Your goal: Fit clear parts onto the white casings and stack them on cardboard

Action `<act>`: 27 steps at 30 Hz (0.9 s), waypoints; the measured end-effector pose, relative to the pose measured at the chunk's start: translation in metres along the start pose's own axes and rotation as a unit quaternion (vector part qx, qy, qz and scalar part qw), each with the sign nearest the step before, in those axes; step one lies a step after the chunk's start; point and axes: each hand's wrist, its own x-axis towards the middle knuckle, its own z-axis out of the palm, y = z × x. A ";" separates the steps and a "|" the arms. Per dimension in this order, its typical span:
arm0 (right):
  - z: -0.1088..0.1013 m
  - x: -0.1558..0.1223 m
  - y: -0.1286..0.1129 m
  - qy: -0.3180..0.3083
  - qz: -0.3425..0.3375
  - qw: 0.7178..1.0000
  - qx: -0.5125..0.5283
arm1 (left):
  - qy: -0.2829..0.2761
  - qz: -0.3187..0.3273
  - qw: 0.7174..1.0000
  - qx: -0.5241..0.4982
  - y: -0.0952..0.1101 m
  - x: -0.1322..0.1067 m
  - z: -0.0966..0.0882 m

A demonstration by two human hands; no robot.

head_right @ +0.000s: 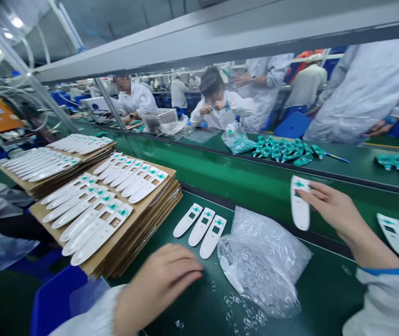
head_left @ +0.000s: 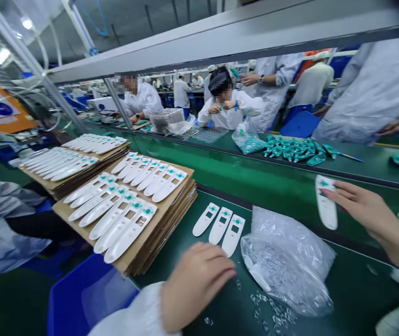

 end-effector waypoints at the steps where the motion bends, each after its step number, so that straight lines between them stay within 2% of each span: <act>1: 0.005 -0.006 -0.011 -0.019 0.016 0.999 0.020 | -0.019 0.023 1.000 0.002 0.005 0.014 0.032; 3: 0.011 -0.019 -0.026 -0.049 0.029 0.997 0.059 | -0.081 0.098 0.991 0.047 0.008 0.042 0.090; 5: 0.011 -0.032 -0.033 -0.058 0.027 0.994 0.088 | -0.096 0.128 0.985 0.068 0.007 0.063 0.133; 7: 0.007 -0.048 -0.035 -0.059 0.033 0.991 0.113 | -0.093 0.136 0.984 0.069 0.002 0.075 0.156; 9: 0.001 -0.065 -0.033 -0.058 0.048 0.987 0.140 | -0.085 0.136 0.986 0.053 -0.004 0.078 0.161; 11: -0.003 -0.079 -0.029 -0.056 0.061 0.983 0.161 | -0.076 0.125 0.989 0.013 -0.006 0.077 0.153; 14: -0.001 -0.093 -0.028 -0.077 0.077 0.978 0.180 | -0.064 0.097 0.990 -0.076 -0.001 0.081 0.125; 16: 0.004 -0.097 -0.033 -0.099 0.075 0.972 0.198 | -0.036 0.041 0.974 -0.222 0.006 0.092 0.100; 17: 0.008 -0.098 -0.037 -0.107 0.069 0.969 0.212 | -0.014 -0.002 0.944 -0.328 0.010 0.099 0.087; 19: 0.018 -0.098 -0.048 -0.103 0.039 0.965 0.237 | 0.033 -0.075 0.848 -0.524 0.018 0.115 0.065; 20: 0.023 -0.098 -0.053 -0.093 0.022 0.964 0.249 | 0.052 -0.094 0.801 -0.588 0.021 0.122 0.056; 21: 0.028 -0.098 -0.059 -0.083 0.007 0.961 0.262 | 0.066 -0.096 0.774 -0.623 0.024 0.127 0.049; 23: 0.039 -0.100 -0.069 -0.070 -0.011 0.953 0.294 | 0.088 -0.081 0.748 -0.653 0.028 0.135 0.039; 27: 0.057 -0.113 -0.079 -0.060 0.003 0.943 0.328 | 0.116 -0.049 0.737 -0.664 0.027 0.139 0.035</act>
